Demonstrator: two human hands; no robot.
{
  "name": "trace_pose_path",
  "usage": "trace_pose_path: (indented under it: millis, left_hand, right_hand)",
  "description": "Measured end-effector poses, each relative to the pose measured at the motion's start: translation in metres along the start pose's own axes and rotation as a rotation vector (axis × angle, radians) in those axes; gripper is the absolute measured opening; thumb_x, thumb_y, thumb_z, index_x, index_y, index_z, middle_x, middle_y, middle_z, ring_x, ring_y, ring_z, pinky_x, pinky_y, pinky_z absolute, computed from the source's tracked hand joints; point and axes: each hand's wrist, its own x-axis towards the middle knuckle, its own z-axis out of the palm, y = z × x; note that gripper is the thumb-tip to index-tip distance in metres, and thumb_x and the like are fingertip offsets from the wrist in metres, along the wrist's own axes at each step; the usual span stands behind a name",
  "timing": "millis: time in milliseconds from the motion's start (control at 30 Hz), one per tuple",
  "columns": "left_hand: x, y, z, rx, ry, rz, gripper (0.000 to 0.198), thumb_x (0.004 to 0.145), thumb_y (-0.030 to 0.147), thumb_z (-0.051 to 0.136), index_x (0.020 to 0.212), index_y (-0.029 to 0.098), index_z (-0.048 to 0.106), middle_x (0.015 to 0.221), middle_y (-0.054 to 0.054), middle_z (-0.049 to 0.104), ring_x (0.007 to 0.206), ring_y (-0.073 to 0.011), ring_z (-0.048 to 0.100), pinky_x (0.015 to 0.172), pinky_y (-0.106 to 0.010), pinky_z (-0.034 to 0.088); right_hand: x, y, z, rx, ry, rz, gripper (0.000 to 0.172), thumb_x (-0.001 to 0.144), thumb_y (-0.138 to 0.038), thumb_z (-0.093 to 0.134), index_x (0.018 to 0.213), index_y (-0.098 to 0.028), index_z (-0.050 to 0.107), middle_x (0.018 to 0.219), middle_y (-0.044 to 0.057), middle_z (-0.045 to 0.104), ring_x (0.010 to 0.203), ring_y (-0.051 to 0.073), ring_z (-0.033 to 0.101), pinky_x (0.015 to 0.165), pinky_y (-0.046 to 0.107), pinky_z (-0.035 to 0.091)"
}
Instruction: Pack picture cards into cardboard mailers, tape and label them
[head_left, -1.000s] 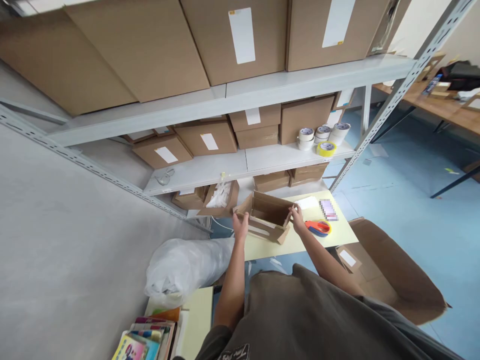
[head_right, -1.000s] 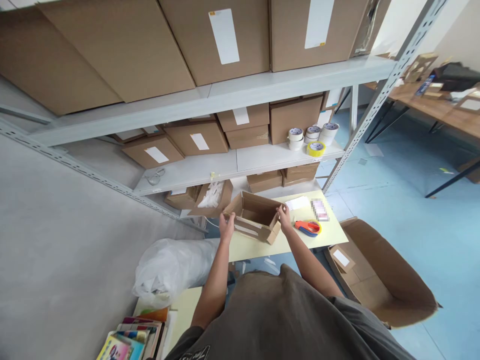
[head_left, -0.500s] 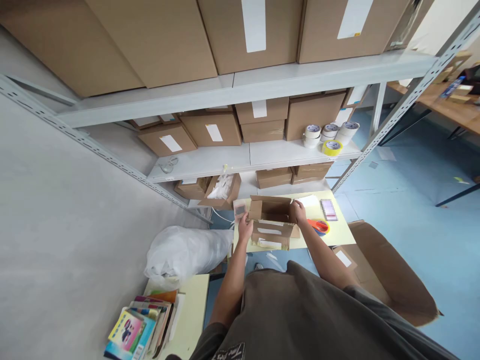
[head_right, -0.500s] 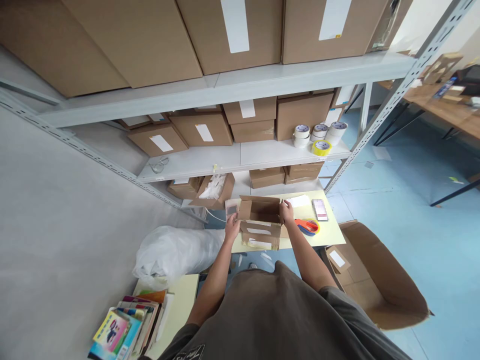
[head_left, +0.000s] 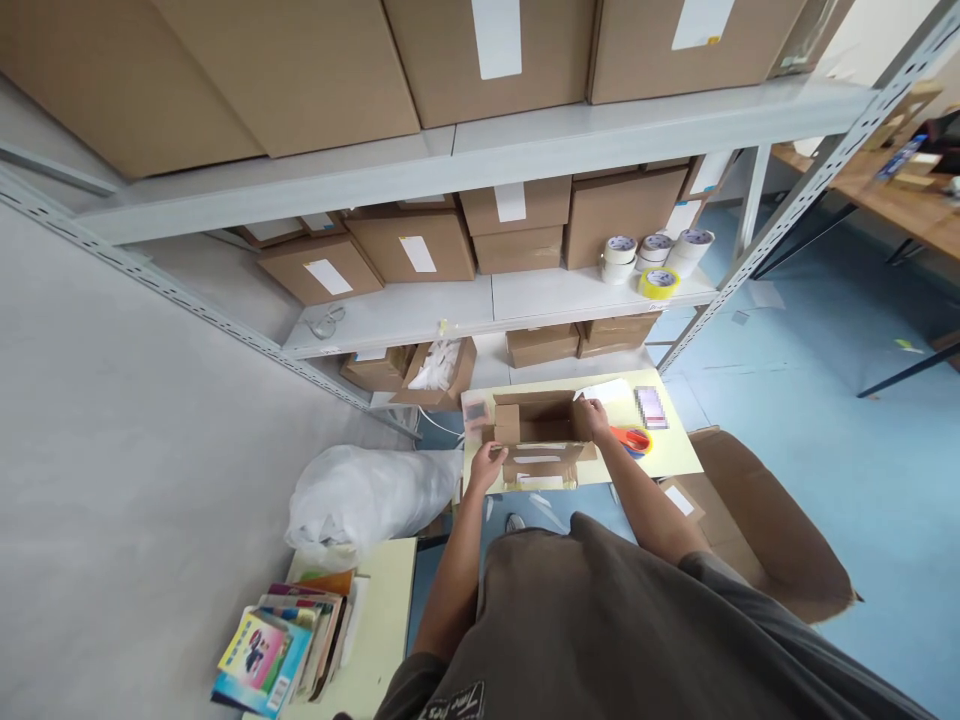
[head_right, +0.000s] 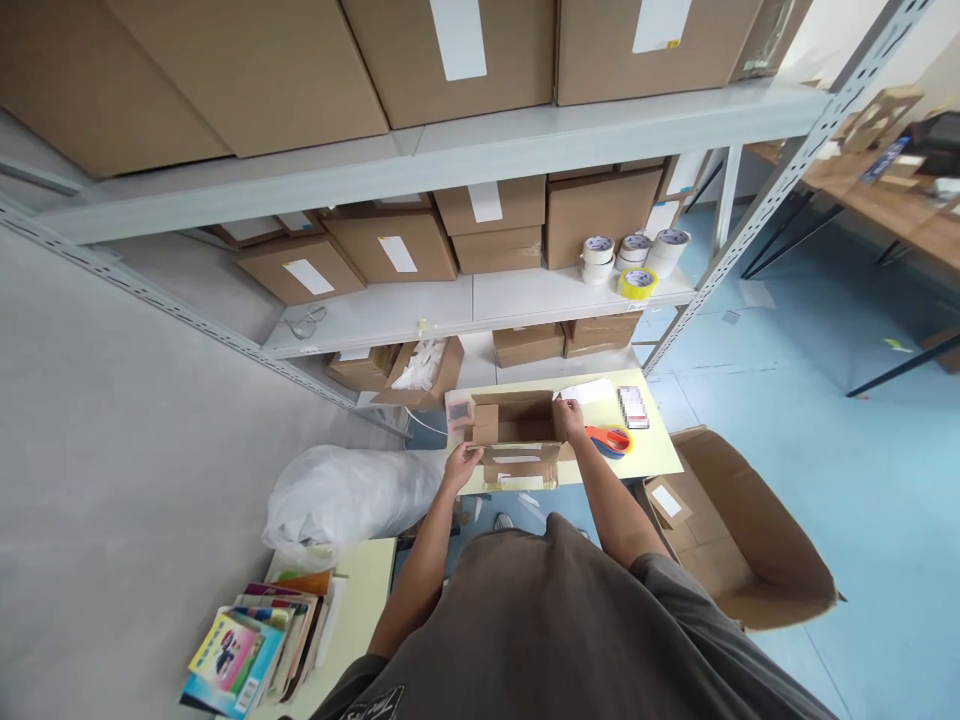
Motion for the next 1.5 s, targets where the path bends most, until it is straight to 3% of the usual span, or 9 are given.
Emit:
trace_pose_path:
  millis: [100, 267, 500, 700, 900, 1067, 1200, 1333, 1500]
  left_hand:
    - [-0.007, 0.003, 0.004, -0.011, -0.016, -0.001, 0.032, 0.089, 0.055, 0.071, 0.104, 0.027, 0.07, 0.117, -0.012, 0.078, 0.114, -0.0312, 0.072, 0.105, -0.044, 0.053]
    - [-0.01, 0.009, 0.01, 0.02, 0.035, -0.026, 0.03, 0.093, 0.051, 0.068, 0.108, 0.025, 0.07, 0.115, -0.011, 0.079, 0.111, -0.031, 0.073, 0.101, -0.043, 0.054]
    - [-0.006, 0.013, 0.007, 0.047, 0.007, 0.001, 0.029, 0.095, 0.049, 0.068, 0.106, 0.023, 0.072, 0.114, -0.012, 0.079, 0.113, -0.0304, 0.073, 0.1, -0.039, 0.054]
    - [0.002, 0.02, 0.015, 0.288, 0.194, -0.092, 0.053, 0.094, 0.04, 0.07, 0.142, 0.02, 0.059, 0.14, -0.018, 0.067, 0.129, -0.0337, 0.065, 0.104, -0.043, 0.053]
    - [0.045, 0.048, 0.011, 0.49, 0.123, 0.188, 0.105, 0.085, 0.019, 0.075, 0.172, 0.022, 0.016, 0.179, -0.02, 0.013, 0.16, -0.0411, 0.029, 0.122, -0.051, 0.04]
    - [0.086, 0.065, -0.001, 0.618, -0.134, 0.422, 0.092, 0.082, 0.016, 0.077, 0.166, 0.027, 0.04, 0.174, -0.012, 0.035, 0.162, -0.04, 0.023, 0.129, -0.054, 0.029]
    - [0.082, 0.045, 0.003, 0.631, -0.217, 0.423, 0.061, 0.089, 0.023, 0.073, 0.149, 0.027, 0.065, 0.155, -0.011, 0.06, 0.159, -0.0357, 0.031, 0.13, -0.051, 0.028]
    - [0.064, 0.016, 0.02, 0.59, -0.159, 0.315, 0.045, 0.095, 0.036, 0.068, 0.139, 0.025, 0.073, 0.168, -0.012, 0.044, 0.159, -0.0356, 0.033, 0.129, -0.05, 0.03]
    - [0.056, -0.003, 0.038, 0.485, -0.042, 0.188, 0.067, 0.098, 0.053, 0.063, 0.158, 0.025, 0.054, 0.18, -0.01, 0.017, 0.162, -0.0362, 0.026, 0.124, -0.046, 0.038]
  right_hand:
    - [-0.006, -0.001, -0.008, 0.001, -0.127, -0.028, 0.045, 0.079, -0.067, 0.071, 0.078, -0.024, 0.056, 0.081, 0.002, 0.066, 0.088, 0.022, 0.059, 0.079, 0.033, 0.049]
    - [-0.015, 0.003, -0.024, -0.027, -0.409, 0.015, 0.045, 0.079, -0.066, 0.076, 0.097, -0.024, 0.075, 0.114, 0.005, 0.076, 0.111, 0.025, 0.063, 0.089, 0.035, 0.05]
    - [-0.024, 0.021, -0.025, -0.068, -0.458, 0.057, 0.05, 0.072, -0.062, 0.083, 0.105, -0.024, 0.083, 0.129, 0.01, 0.077, 0.123, 0.035, 0.064, 0.099, 0.046, 0.053]
    - [-0.04, 0.048, -0.025, 0.139, -0.4, 0.039, 0.078, 0.085, -0.073, 0.066, 0.151, -0.034, 0.057, 0.158, 0.009, 0.056, 0.14, 0.031, 0.058, 0.11, 0.045, 0.051]
    - [-0.04, 0.066, -0.013, -0.146, -0.294, -0.097, 0.109, 0.077, -0.053, 0.077, 0.17, -0.029, 0.025, 0.159, 0.019, 0.05, 0.134, 0.032, 0.06, 0.112, 0.051, 0.05]
    - [-0.037, 0.06, -0.004, -0.458, -0.188, -0.325, 0.106, 0.082, -0.033, 0.065, 0.173, -0.024, 0.012, 0.165, 0.02, 0.044, 0.136, 0.034, 0.058, 0.109, 0.052, 0.052]
    - [-0.04, 0.055, -0.003, -0.686, -0.206, -0.447, 0.089, 0.088, -0.025, 0.059, 0.171, -0.026, 0.026, 0.168, 0.015, 0.042, 0.143, 0.033, 0.054, 0.11, 0.047, 0.053]
    - [-0.041, 0.054, -0.002, -0.89, -0.295, -0.357, 0.064, 0.099, -0.026, 0.052, 0.163, -0.027, 0.045, 0.161, 0.016, 0.051, 0.14, 0.032, 0.058, 0.106, 0.041, 0.054]
    - [-0.041, 0.05, -0.002, -0.911, -0.346, -0.331, 0.063, 0.102, -0.026, 0.049, 0.165, -0.025, 0.042, 0.159, 0.017, 0.054, 0.137, 0.032, 0.06, 0.105, 0.041, 0.054]
